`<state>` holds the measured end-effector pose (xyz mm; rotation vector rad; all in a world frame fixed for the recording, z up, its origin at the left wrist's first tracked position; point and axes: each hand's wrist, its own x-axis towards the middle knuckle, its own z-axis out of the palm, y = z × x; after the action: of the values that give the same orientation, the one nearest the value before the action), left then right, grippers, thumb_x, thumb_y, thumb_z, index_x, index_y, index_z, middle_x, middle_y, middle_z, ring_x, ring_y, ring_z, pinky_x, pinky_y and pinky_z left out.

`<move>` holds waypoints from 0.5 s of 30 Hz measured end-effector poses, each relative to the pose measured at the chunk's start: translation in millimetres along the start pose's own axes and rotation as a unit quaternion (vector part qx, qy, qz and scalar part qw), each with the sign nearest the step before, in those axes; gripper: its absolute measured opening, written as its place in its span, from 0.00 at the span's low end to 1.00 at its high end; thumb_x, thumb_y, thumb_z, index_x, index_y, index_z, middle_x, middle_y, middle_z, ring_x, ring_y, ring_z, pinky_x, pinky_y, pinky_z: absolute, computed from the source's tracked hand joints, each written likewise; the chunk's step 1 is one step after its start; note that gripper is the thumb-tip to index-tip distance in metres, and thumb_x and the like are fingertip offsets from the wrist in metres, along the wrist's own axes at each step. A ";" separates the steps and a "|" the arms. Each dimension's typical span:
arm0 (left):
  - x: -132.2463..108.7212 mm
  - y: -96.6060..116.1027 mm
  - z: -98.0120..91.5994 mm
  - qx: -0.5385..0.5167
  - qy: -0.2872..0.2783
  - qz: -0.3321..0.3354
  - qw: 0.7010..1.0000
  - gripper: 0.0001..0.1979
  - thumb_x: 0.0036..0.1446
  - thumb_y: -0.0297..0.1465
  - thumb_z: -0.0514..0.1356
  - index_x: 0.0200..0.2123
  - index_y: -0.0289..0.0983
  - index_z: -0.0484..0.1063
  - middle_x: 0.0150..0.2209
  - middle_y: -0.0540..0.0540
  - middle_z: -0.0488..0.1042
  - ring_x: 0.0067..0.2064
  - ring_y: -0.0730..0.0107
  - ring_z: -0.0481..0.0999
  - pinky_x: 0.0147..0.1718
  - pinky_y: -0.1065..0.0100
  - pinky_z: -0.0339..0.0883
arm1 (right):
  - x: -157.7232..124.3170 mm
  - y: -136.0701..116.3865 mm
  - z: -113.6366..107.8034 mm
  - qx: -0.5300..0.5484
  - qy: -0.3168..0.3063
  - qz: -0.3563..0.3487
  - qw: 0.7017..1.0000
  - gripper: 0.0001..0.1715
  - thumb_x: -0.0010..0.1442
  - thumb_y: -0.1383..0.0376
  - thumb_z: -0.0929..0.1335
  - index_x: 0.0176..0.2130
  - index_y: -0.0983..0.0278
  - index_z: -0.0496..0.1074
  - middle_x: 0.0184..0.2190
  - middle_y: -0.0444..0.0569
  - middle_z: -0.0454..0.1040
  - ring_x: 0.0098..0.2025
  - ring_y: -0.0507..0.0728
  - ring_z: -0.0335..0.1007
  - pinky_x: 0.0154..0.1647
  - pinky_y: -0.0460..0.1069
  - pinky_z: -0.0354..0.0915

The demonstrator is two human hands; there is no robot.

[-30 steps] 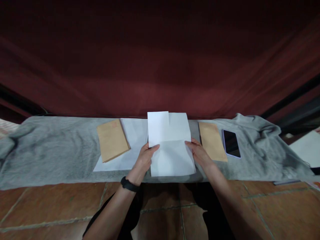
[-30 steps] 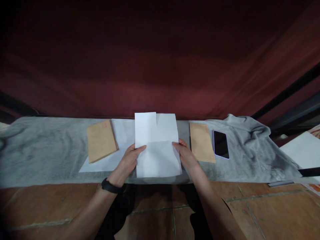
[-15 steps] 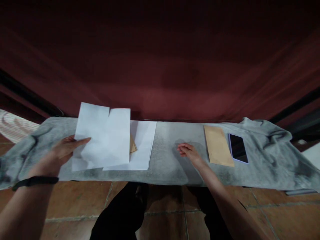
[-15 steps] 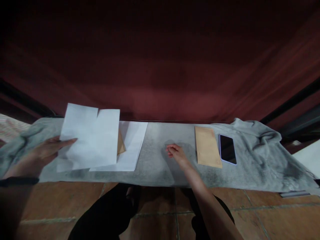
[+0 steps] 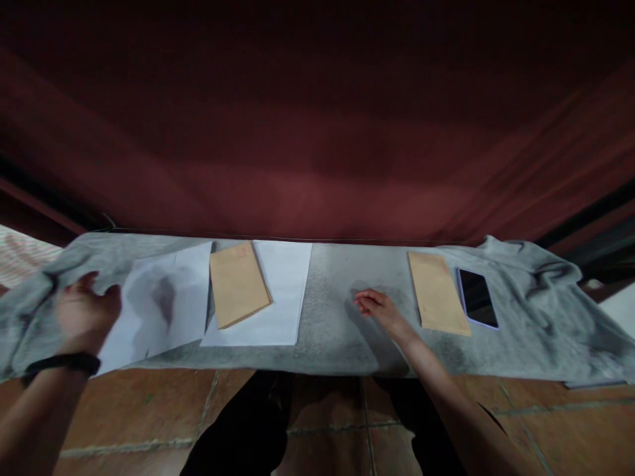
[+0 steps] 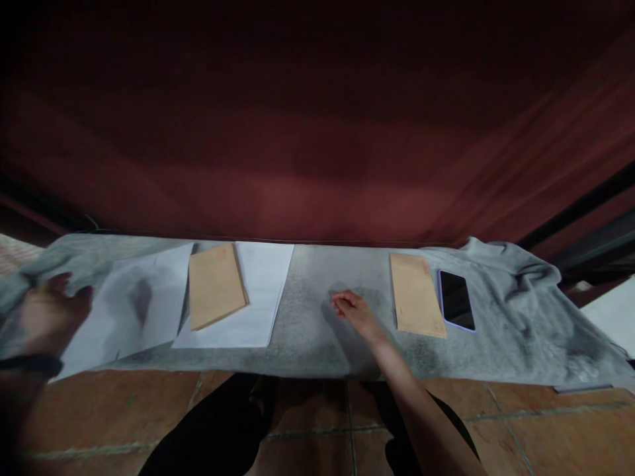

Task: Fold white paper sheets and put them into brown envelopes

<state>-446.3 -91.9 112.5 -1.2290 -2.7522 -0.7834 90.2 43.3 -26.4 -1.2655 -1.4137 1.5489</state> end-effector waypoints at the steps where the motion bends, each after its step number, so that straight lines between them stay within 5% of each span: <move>1: -17.2 17.6 12.0 -0.001 0.047 -0.011 0.999 0.32 0.55 0.58 0.51 0.53 0.43 0.70 0.50 0.45 0.79 0.59 0.38 0.75 0.55 0.33 0.67 | 0.6 1.2 0.9 -0.002 0.002 -0.002 1.000 0.17 0.54 0.51 0.71 0.38 0.58 0.79 0.33 0.46 0.82 0.32 0.55 0.76 0.32 0.51 0.74; 5: -128.7 98.0 81.4 -0.076 -0.132 0.218 0.964 0.33 0.61 0.52 0.55 0.62 0.41 0.66 0.65 0.40 0.71 0.65 0.49 0.71 0.64 0.50 0.65 | 1.2 4.5 3.5 -0.015 0.005 -0.016 1.000 0.16 0.55 0.51 0.69 0.38 0.58 0.78 0.33 0.46 0.81 0.32 0.55 0.76 0.32 0.51 0.74; 8: -198.8 135.6 123.2 0.059 -0.206 0.267 0.940 0.40 0.59 0.51 0.60 0.67 0.31 0.62 0.69 0.27 0.61 0.71 0.41 0.61 0.66 0.44 0.59 | -1.4 4.9 1.5 -0.021 -0.001 -0.019 1.000 0.15 0.56 0.53 0.69 0.39 0.57 0.78 0.34 0.45 0.82 0.34 0.55 0.77 0.35 0.51 0.75; 11: -222.4 146.7 135.4 0.180 -0.217 0.283 0.917 0.33 0.66 0.43 0.57 0.65 0.25 0.64 0.69 0.22 0.60 0.71 0.41 0.61 0.66 0.45 0.59 | -5.4 4.8 -4.2 -0.036 -0.027 -0.013 0.999 0.13 0.58 0.55 0.68 0.40 0.57 0.78 0.36 0.46 0.82 0.36 0.56 0.78 0.38 0.52 0.76; 15: -221.2 149.8 126.8 0.226 -0.223 0.324 0.891 0.22 0.67 0.27 0.52 0.62 0.28 0.69 0.65 0.25 0.67 0.68 0.48 0.67 0.63 0.52 0.65 | -9.1 4.6 -11.3 -0.055 -0.053 -0.007 0.997 0.13 0.59 0.57 0.67 0.41 0.57 0.79 0.37 0.46 0.83 0.37 0.57 0.78 0.40 0.53 0.77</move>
<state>-166.5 -102.7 17.5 -2.1895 -2.2816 0.2143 104.2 37.6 -28.3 -1.2498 -1.5909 1.5678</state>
